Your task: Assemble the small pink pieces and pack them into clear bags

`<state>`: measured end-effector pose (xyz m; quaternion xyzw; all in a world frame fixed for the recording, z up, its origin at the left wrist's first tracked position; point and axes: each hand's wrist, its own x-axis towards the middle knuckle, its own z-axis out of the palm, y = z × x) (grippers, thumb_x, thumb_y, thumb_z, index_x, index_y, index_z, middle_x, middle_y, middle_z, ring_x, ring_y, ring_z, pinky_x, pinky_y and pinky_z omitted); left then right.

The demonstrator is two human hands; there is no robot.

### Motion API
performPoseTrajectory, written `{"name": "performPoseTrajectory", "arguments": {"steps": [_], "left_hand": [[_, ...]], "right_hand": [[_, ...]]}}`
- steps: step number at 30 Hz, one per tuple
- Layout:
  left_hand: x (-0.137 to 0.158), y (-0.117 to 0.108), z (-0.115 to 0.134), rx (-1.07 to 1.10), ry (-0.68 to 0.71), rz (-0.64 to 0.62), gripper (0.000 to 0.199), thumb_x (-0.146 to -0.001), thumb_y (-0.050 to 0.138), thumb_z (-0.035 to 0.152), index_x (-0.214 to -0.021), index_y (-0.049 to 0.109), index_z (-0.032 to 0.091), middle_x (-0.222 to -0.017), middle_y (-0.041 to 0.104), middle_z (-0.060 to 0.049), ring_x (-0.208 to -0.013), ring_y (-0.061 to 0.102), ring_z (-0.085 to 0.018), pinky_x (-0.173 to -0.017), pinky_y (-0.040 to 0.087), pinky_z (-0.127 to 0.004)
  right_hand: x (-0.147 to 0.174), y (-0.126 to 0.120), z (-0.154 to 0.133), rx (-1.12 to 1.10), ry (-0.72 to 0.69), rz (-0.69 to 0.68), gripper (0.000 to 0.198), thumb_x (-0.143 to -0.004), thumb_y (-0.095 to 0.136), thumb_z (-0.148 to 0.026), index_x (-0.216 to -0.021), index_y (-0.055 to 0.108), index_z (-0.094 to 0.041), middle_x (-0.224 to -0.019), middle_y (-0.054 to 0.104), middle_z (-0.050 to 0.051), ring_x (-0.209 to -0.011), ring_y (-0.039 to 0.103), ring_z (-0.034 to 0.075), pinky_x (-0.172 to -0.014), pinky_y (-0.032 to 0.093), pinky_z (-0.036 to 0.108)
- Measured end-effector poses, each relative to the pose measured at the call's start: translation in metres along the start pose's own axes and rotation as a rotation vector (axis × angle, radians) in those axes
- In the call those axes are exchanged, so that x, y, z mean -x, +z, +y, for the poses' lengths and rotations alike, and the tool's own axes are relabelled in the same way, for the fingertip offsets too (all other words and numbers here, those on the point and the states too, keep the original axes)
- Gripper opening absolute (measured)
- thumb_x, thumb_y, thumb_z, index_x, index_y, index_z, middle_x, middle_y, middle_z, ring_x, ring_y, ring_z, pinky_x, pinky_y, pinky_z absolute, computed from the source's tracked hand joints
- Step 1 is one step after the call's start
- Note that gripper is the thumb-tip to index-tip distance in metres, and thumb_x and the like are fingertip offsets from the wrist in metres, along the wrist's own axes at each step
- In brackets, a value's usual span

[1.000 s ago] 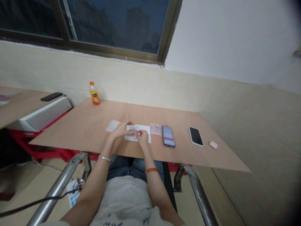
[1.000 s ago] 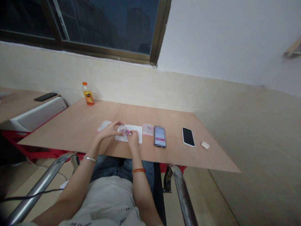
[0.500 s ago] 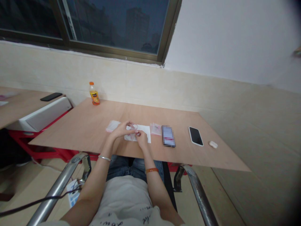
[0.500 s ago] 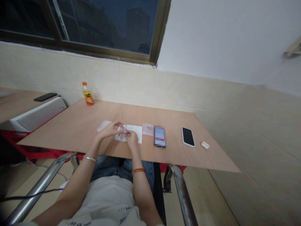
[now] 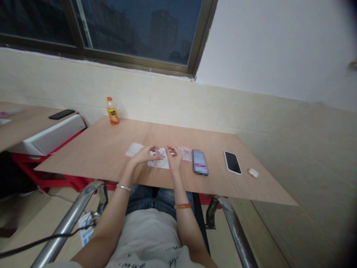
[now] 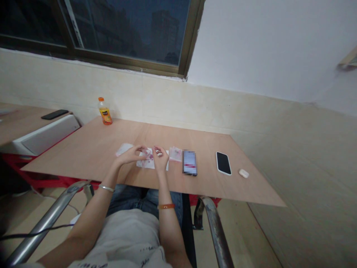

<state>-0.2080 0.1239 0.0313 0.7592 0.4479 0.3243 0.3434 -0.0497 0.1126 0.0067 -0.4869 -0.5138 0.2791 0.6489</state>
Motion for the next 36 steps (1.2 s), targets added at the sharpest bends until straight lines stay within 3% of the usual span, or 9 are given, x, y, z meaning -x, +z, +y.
{"name": "performPoseTrajectory", "arguments": {"steps": [8, 13, 22, 25, 29, 36], "left_hand": [[0.002, -0.002, 0.012, 0.035, 0.032, -0.015, 0.043, -0.060, 0.072, 0.036, -0.095, 0.060, 0.014, -0.098, 0.064, -0.008, -0.091, 0.059, -0.020, -0.084, 0.046, -0.033], [0.001, -0.002, 0.006, 0.037, 0.051, -0.021, 0.045, -0.061, 0.071, 0.036, -0.099, 0.059, 0.015, -0.103, 0.064, -0.009, -0.095, 0.058, -0.021, -0.083, 0.047, -0.033], [0.001, 0.000, -0.004, 0.037, 0.025, 0.006, 0.045, -0.062, 0.070, 0.038, -0.099, 0.058, 0.015, -0.100, 0.064, -0.008, -0.094, 0.059, -0.020, -0.081, 0.048, -0.031], [0.002, -0.001, -0.001, 0.040, 0.019, 0.006, 0.044, -0.063, 0.069, 0.040, -0.098, 0.059, 0.016, -0.099, 0.064, -0.007, -0.093, 0.059, -0.020, -0.082, 0.047, -0.032], [0.002, -0.001, 0.001, 0.065, 0.030, 0.003, 0.044, -0.063, 0.069, 0.041, -0.097, 0.058, 0.016, -0.097, 0.064, -0.006, -0.093, 0.058, -0.020, -0.085, 0.047, -0.033], [0.002, -0.002, 0.001, 0.050, 0.038, 0.027, 0.041, -0.064, 0.068, 0.040, -0.095, 0.059, 0.015, -0.097, 0.064, -0.007, -0.092, 0.059, -0.019, -0.084, 0.047, -0.032]], "right_hand": [[0.006, -0.001, -0.015, 0.018, -0.077, -0.184, 0.021, -0.073, 0.059, -0.032, -0.082, 0.068, -0.015, -0.078, 0.069, 0.006, -0.067, 0.059, 0.015, -0.055, 0.044, 0.023], [0.007, -0.002, -0.017, 0.027, -0.090, -0.216, 0.020, -0.074, 0.057, -0.031, -0.082, 0.068, -0.016, -0.078, 0.069, 0.006, -0.068, 0.059, 0.015, -0.058, 0.045, 0.024], [0.001, 0.001, 0.009, 0.006, -0.045, -0.015, 0.025, -0.078, 0.052, -0.034, -0.082, 0.065, -0.013, -0.081, 0.067, 0.008, -0.073, 0.059, 0.016, -0.067, 0.047, 0.027], [0.001, 0.001, 0.032, 0.121, -0.016, -0.051, 0.020, -0.077, 0.051, -0.029, -0.082, 0.064, -0.014, -0.081, 0.067, 0.007, -0.072, 0.059, 0.016, -0.068, 0.047, 0.027], [0.009, 0.003, 0.057, 0.318, 0.029, -0.224, 0.015, -0.073, 0.055, -0.026, -0.078, 0.064, -0.014, -0.078, 0.066, 0.007, -0.071, 0.059, 0.016, -0.066, 0.045, 0.026], [0.017, 0.009, 0.064, 0.584, -0.024, -0.299, 0.014, -0.071, 0.059, -0.023, -0.081, 0.065, -0.015, -0.082, 0.064, 0.008, -0.076, 0.057, 0.018, -0.066, 0.041, 0.025]]}}
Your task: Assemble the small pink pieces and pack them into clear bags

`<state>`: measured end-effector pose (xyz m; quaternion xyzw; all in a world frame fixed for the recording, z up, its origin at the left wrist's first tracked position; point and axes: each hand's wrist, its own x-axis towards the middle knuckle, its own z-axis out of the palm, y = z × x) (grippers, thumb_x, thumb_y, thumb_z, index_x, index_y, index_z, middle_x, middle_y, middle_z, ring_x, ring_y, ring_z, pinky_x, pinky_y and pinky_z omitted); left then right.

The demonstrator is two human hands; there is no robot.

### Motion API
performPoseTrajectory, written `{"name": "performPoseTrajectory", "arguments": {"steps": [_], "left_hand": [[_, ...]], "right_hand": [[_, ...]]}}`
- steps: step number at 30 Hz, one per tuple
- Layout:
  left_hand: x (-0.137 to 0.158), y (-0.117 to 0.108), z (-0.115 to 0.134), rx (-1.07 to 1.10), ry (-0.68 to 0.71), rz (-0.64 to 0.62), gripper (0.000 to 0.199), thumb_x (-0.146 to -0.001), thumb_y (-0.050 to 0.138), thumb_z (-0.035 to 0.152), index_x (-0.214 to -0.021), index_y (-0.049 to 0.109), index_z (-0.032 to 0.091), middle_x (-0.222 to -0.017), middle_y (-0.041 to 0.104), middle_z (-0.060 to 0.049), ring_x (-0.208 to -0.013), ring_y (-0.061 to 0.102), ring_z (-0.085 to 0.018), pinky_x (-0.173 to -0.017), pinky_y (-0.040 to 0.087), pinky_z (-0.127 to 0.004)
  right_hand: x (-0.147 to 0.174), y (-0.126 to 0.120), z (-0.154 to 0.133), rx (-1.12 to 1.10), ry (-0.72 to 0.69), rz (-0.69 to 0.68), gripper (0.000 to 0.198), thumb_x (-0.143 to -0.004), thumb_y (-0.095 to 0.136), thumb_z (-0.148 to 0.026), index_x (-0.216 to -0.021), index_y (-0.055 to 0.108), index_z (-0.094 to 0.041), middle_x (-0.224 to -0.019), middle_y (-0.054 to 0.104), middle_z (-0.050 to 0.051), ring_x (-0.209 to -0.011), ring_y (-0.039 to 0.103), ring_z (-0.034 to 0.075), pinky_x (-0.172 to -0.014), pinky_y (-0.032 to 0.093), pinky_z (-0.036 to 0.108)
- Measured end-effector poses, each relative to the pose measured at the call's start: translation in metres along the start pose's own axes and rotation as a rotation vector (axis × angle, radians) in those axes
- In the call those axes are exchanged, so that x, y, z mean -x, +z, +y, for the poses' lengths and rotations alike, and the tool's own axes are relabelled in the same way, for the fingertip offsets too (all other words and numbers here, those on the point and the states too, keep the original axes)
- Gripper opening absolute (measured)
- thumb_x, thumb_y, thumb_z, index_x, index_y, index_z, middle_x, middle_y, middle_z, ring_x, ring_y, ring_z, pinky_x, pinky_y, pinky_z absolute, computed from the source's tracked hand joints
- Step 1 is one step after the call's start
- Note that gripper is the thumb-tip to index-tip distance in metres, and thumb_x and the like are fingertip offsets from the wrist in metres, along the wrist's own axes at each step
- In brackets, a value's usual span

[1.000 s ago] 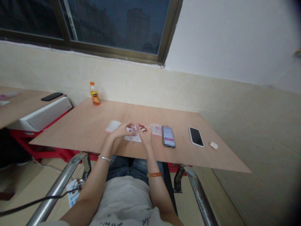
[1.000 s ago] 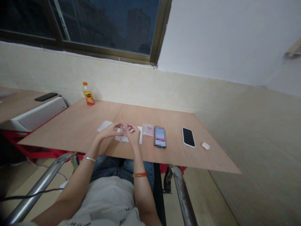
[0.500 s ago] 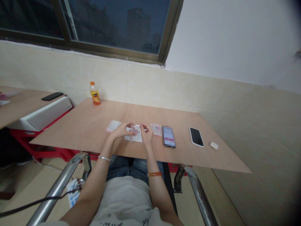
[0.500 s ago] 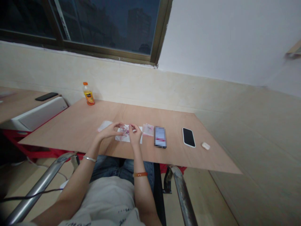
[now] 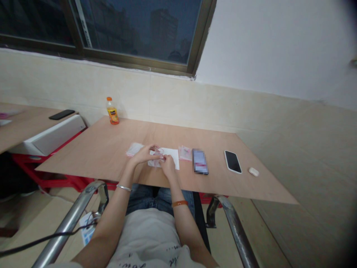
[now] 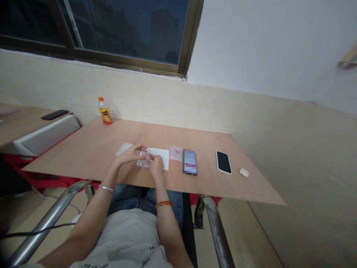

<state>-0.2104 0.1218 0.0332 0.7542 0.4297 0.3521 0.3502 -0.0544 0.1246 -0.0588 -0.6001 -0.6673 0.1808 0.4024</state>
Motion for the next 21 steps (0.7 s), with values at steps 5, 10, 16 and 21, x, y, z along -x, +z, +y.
{"name": "performPoseTrajectory", "arguments": {"steps": [5, 10, 16, 21], "left_hand": [[0.001, 0.000, 0.003, 0.047, -0.009, -0.011, 0.042, -0.064, 0.068, 0.040, -0.096, 0.058, 0.015, -0.098, 0.064, -0.007, -0.095, 0.059, -0.020, -0.083, 0.047, -0.032], [0.000, 0.001, 0.000, 0.057, -0.003, -0.005, 0.042, -0.064, 0.068, 0.040, -0.097, 0.058, 0.015, -0.099, 0.063, -0.008, -0.097, 0.058, -0.020, -0.084, 0.047, -0.032], [0.000, 0.001, -0.001, 0.014, -0.022, -0.045, 0.045, -0.062, 0.070, 0.039, -0.097, 0.058, 0.014, -0.099, 0.064, -0.009, -0.096, 0.058, -0.021, -0.083, 0.047, -0.033], [0.000, 0.000, 0.006, -0.028, -0.046, -0.036, 0.048, -0.059, 0.072, 0.036, -0.098, 0.058, 0.013, -0.102, 0.063, -0.009, -0.097, 0.058, -0.022, -0.088, 0.045, -0.034]], "right_hand": [[-0.001, 0.002, 0.003, 0.028, -0.036, 0.003, 0.012, -0.073, 0.059, -0.023, -0.078, 0.066, -0.015, -0.083, 0.063, 0.008, -0.078, 0.056, 0.018, -0.069, 0.041, 0.026], [-0.002, 0.000, 0.003, -0.108, 0.007, 0.017, 0.017, -0.076, 0.055, -0.027, -0.074, 0.065, -0.014, -0.080, 0.062, 0.009, -0.073, 0.057, 0.018, -0.067, 0.042, 0.027], [-0.009, -0.019, -0.017, -0.481, 0.021, 0.225, 0.019, -0.074, 0.057, -0.032, -0.073, 0.063, -0.014, -0.073, 0.063, 0.005, -0.067, 0.056, 0.015, -0.064, 0.044, 0.025], [-0.010, -0.037, -0.041, -0.535, -0.041, 0.247, 0.020, -0.073, 0.060, -0.035, -0.072, 0.064, -0.015, -0.073, 0.062, 0.003, -0.068, 0.055, 0.015, -0.061, 0.044, 0.025]]}}
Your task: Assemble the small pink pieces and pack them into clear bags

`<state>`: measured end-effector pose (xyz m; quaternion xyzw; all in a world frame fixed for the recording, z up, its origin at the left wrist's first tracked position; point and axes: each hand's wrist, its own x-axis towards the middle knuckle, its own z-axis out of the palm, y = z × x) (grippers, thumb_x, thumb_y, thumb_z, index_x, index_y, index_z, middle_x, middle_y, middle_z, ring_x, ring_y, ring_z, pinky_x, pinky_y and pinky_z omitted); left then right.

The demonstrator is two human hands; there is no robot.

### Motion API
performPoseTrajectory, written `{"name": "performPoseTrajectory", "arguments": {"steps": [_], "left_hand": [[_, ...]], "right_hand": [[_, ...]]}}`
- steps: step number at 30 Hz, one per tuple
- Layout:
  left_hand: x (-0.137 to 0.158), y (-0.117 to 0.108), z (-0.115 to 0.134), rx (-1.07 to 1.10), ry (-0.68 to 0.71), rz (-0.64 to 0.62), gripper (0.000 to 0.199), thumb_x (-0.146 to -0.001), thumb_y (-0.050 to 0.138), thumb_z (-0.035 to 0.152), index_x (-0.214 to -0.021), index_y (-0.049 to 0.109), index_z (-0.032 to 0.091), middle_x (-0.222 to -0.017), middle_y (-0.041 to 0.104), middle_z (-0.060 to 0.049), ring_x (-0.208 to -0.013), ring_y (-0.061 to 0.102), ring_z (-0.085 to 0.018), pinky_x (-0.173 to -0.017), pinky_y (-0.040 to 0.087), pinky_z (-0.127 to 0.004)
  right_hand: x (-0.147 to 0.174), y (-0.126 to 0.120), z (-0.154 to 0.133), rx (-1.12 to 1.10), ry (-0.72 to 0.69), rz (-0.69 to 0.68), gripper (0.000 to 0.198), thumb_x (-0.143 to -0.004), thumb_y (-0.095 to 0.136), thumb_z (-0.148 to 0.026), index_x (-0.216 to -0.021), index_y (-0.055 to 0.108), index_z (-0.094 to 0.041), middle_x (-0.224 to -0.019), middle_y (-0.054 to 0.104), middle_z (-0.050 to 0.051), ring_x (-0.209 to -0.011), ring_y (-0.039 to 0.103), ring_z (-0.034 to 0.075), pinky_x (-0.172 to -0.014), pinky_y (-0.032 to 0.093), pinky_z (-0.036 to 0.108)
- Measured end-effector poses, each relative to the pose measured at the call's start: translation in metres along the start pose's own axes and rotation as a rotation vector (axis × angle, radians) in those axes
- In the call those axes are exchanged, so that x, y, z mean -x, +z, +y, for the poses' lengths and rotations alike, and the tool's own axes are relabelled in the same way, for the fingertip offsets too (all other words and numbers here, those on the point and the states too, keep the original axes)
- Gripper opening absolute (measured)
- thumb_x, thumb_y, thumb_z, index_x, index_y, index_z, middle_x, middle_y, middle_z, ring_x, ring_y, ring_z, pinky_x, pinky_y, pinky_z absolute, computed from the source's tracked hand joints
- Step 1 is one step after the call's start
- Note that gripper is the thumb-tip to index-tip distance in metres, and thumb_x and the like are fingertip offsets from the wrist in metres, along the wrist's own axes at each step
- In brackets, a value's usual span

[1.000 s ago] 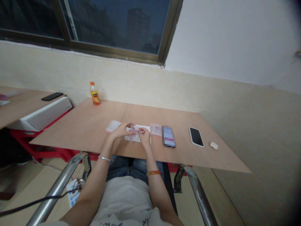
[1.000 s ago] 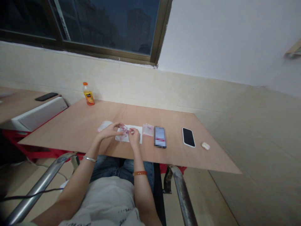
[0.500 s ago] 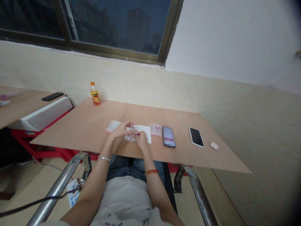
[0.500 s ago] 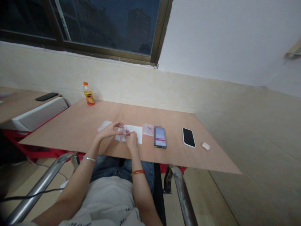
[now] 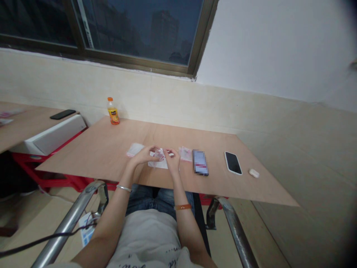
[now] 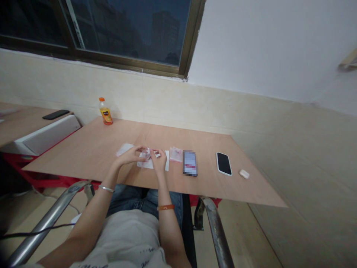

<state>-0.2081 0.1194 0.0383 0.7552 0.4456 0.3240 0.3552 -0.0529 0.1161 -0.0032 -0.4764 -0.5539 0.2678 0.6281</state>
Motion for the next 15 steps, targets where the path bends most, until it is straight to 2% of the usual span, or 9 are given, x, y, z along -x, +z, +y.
{"name": "performPoseTrajectory", "arguments": {"steps": [4, 7, 15], "left_hand": [[-0.0004, -0.0006, -0.0002, -0.018, 0.013, -0.007, 0.046, -0.061, 0.070, 0.036, -0.099, 0.058, 0.012, -0.104, 0.063, -0.010, -0.097, 0.058, -0.022, -0.087, 0.045, -0.035], [-0.0010, -0.0006, -0.0041, -0.032, 0.010, -0.006, 0.047, -0.062, 0.069, 0.035, -0.101, 0.057, 0.012, -0.106, 0.062, -0.011, -0.098, 0.057, -0.022, -0.088, 0.045, -0.035], [-0.0017, -0.0008, -0.0065, 0.013, 0.053, -0.013, 0.043, -0.065, 0.067, 0.036, -0.100, 0.057, 0.013, -0.104, 0.063, -0.009, -0.097, 0.058, -0.021, -0.087, 0.046, -0.033]], "right_hand": [[0.0043, -0.0016, -0.0108, 0.059, -0.101, -0.123, 0.015, -0.074, 0.061, -0.031, -0.071, 0.065, -0.017, -0.083, 0.060, 0.005, -0.083, 0.055, 0.016, -0.062, 0.043, 0.023], [0.0063, -0.0022, -0.0114, 0.104, -0.116, -0.179, 0.013, -0.075, 0.060, -0.030, -0.072, 0.066, -0.019, -0.092, 0.058, 0.005, -0.091, 0.054, 0.017, -0.065, 0.044, 0.024], [0.0051, -0.0017, -0.0079, 0.095, -0.118, -0.210, 0.019, -0.080, 0.055, -0.033, -0.073, 0.066, -0.019, -0.095, 0.057, 0.006, -0.093, 0.054, 0.017, -0.069, 0.045, 0.026]]}}
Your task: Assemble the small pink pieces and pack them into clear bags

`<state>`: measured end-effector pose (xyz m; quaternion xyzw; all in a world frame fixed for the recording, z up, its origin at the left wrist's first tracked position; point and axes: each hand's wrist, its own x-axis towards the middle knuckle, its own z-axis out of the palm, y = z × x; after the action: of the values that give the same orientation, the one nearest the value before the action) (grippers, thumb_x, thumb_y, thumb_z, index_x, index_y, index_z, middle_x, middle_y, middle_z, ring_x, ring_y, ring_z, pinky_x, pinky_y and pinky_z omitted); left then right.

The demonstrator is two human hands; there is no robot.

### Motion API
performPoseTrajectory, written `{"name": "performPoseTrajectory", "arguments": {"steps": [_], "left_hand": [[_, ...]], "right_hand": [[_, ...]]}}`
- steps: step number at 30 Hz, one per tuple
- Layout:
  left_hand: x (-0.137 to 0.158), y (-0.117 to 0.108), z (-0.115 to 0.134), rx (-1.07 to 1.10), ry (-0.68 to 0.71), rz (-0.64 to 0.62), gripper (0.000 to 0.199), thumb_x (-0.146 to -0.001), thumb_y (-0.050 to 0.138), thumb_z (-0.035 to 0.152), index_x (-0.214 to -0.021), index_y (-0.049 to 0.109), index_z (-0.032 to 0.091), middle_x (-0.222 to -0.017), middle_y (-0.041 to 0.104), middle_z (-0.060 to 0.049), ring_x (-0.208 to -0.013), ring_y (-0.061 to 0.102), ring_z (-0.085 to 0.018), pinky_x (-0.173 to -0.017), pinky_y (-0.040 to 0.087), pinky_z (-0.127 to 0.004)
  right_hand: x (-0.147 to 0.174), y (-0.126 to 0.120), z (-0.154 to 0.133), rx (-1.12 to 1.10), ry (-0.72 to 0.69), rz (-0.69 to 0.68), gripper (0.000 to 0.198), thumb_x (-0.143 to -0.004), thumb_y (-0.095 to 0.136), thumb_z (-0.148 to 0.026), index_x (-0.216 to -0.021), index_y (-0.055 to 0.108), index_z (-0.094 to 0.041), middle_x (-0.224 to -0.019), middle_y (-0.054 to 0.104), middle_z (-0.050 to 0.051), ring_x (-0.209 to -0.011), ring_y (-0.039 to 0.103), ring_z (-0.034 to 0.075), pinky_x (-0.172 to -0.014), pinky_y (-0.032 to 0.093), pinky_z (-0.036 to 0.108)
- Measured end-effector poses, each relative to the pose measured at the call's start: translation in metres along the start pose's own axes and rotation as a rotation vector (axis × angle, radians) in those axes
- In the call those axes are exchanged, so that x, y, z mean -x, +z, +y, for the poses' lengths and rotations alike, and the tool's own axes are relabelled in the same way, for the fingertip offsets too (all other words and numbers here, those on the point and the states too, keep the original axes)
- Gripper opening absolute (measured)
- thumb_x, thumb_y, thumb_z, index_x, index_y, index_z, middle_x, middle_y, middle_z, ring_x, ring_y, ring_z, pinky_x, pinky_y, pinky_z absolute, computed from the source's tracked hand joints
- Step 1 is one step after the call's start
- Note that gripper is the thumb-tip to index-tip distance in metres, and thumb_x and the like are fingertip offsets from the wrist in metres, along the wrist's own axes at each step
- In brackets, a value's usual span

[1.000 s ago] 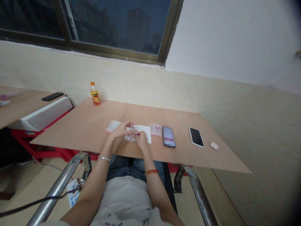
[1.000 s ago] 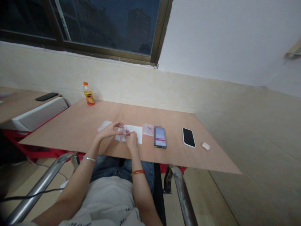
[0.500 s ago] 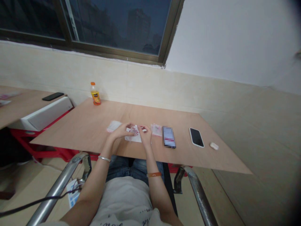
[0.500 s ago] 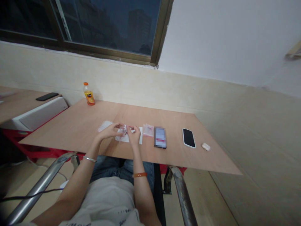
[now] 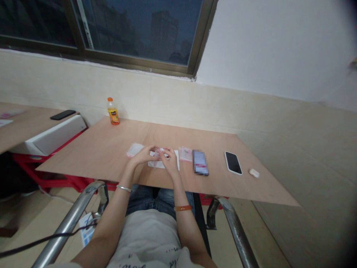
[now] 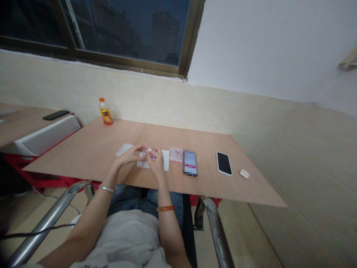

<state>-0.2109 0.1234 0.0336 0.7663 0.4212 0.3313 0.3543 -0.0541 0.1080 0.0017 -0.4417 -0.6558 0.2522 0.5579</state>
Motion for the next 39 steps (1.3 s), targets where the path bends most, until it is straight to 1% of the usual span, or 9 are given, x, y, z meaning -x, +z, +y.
{"name": "performPoseTrajectory", "arguments": {"steps": [5, 8, 11, 15, 18, 21, 26, 35, 39], "left_hand": [[0.000, 0.001, -0.003, 0.012, -0.033, 0.034, 0.044, -0.063, 0.069, 0.037, -0.099, 0.057, 0.014, -0.102, 0.063, -0.009, -0.097, 0.058, -0.021, -0.084, 0.047, -0.033], [-0.001, 0.001, -0.005, 0.010, -0.024, 0.048, 0.042, -0.064, 0.068, 0.038, -0.097, 0.058, 0.014, -0.098, 0.064, -0.008, -0.092, 0.059, -0.020, -0.083, 0.047, -0.033], [-0.001, 0.001, -0.007, -0.014, -0.021, 0.075, 0.041, -0.065, 0.067, 0.039, -0.097, 0.059, 0.014, -0.097, 0.064, -0.008, -0.091, 0.060, -0.020, -0.083, 0.047, -0.033], [-0.002, 0.002, -0.009, -0.030, -0.027, 0.098, 0.043, -0.066, 0.067, 0.040, -0.099, 0.059, 0.014, -0.098, 0.064, -0.009, -0.090, 0.060, -0.020, -0.083, 0.047, -0.033], [-0.002, 0.002, -0.010, -0.029, -0.017, 0.098, 0.045, -0.065, 0.067, 0.042, -0.099, 0.059, 0.014, -0.099, 0.064, -0.009, -0.091, 0.060, -0.020, -0.083, 0.047, -0.033], [-0.002, 0.001, -0.009, -0.028, -0.017, 0.101, 0.043, -0.065, 0.067, 0.042, -0.098, 0.060, 0.015, -0.098, 0.065, -0.008, -0.091, 0.060, -0.020, -0.083, 0.047, -0.033], [-0.001, 0.001, -0.007, -0.018, -0.010, 0.108, 0.042, -0.065, 0.067, 0.041, -0.096, 0.060, 0.015, -0.097, 0.064, -0.009, -0.091, 0.059, -0.020, -0.084, 0.047, -0.033], [-0.001, 0.001, -0.005, -0.007, -0.012, 0.102, 0.042, -0.064, 0.069, 0.040, -0.097, 0.059, 0.015, -0.098, 0.064, -0.008, -0.092, 0.059, -0.019, -0.086, 0.046, -0.033], [0.000, 0.000, -0.005, 0.015, -0.024, 0.098, 0.045, -0.061, 0.071, 0.038, -0.099, 0.058, 0.015, -0.101, 0.063, -0.008, -0.095, 0.058, -0.019, -0.087, 0.046, -0.034]], "right_hand": [[-0.003, 0.000, 0.004, -0.051, 0.019, 0.160, 0.021, -0.082, 0.050, -0.032, -0.076, 0.063, -0.016, -0.084, 0.061, 0.005, -0.081, 0.055, 0.016, -0.073, 0.044, 0.027], [-0.003, 0.001, 0.017, -0.032, 0.071, 0.212, 0.024, -0.084, 0.043, -0.032, -0.078, 0.060, -0.016, -0.081, 0.062, 0.005, -0.079, 0.055, 0.016, -0.074, 0.044, 0.028], [0.000, 0.003, 0.039, 0.068, 0.122, 0.197, 0.022, -0.083, 0.042, -0.029, -0.083, 0.059, -0.015, -0.083, 0.062, 0.007, -0.079, 0.055, 0.017, -0.074, 0.043, 0.028], [0.009, 0.008, 0.068, 0.276, 0.159, 0.053, 0.018, -0.077, 0.047, -0.018, -0.087, 0.061, -0.014, -0.089, 0.061, 0.010, -0.085, 0.055, 0.019, -0.079, 0.042, 0.031], [0.013, 0.011, 0.076, 0.411, 0.147, -0.019, 0.019, -0.074, 0.049, -0.015, -0.088, 0.062, -0.013, -0.090, 0.060, 0.011, -0.089, 0.053, 0.021, -0.081, 0.041, 0.031], [0.014, 0.013, 0.075, 0.480, 0.159, -0.024, 0.017, -0.074, 0.052, -0.018, -0.086, 0.062, -0.013, -0.089, 0.059, 0.011, -0.089, 0.052, 0.022, -0.080, 0.040, 0.031], [0.015, 0.011, 0.072, 0.485, 0.140, -0.020, 0.014, -0.073, 0.055, -0.019, -0.083, 0.061, -0.014, -0.086, 0.057, 0.008, -0.086, 0.051, 0.020, -0.079, 0.040, 0.030], [0.015, 0.011, 0.075, 0.444, 0.087, -0.030, 0.013, -0.075, 0.055, -0.019, -0.080, 0.066, -0.015, -0.080, 0.059, 0.009, -0.083, 0.052, 0.020, -0.077, 0.041, 0.031], [0.014, 0.012, 0.075, 0.344, 0.097, 0.007, 0.012, -0.075, 0.057, -0.022, -0.076, 0.066, -0.014, -0.079, 0.061, 0.008, -0.081, 0.054, 0.019, -0.076, 0.041, 0.030]]}}
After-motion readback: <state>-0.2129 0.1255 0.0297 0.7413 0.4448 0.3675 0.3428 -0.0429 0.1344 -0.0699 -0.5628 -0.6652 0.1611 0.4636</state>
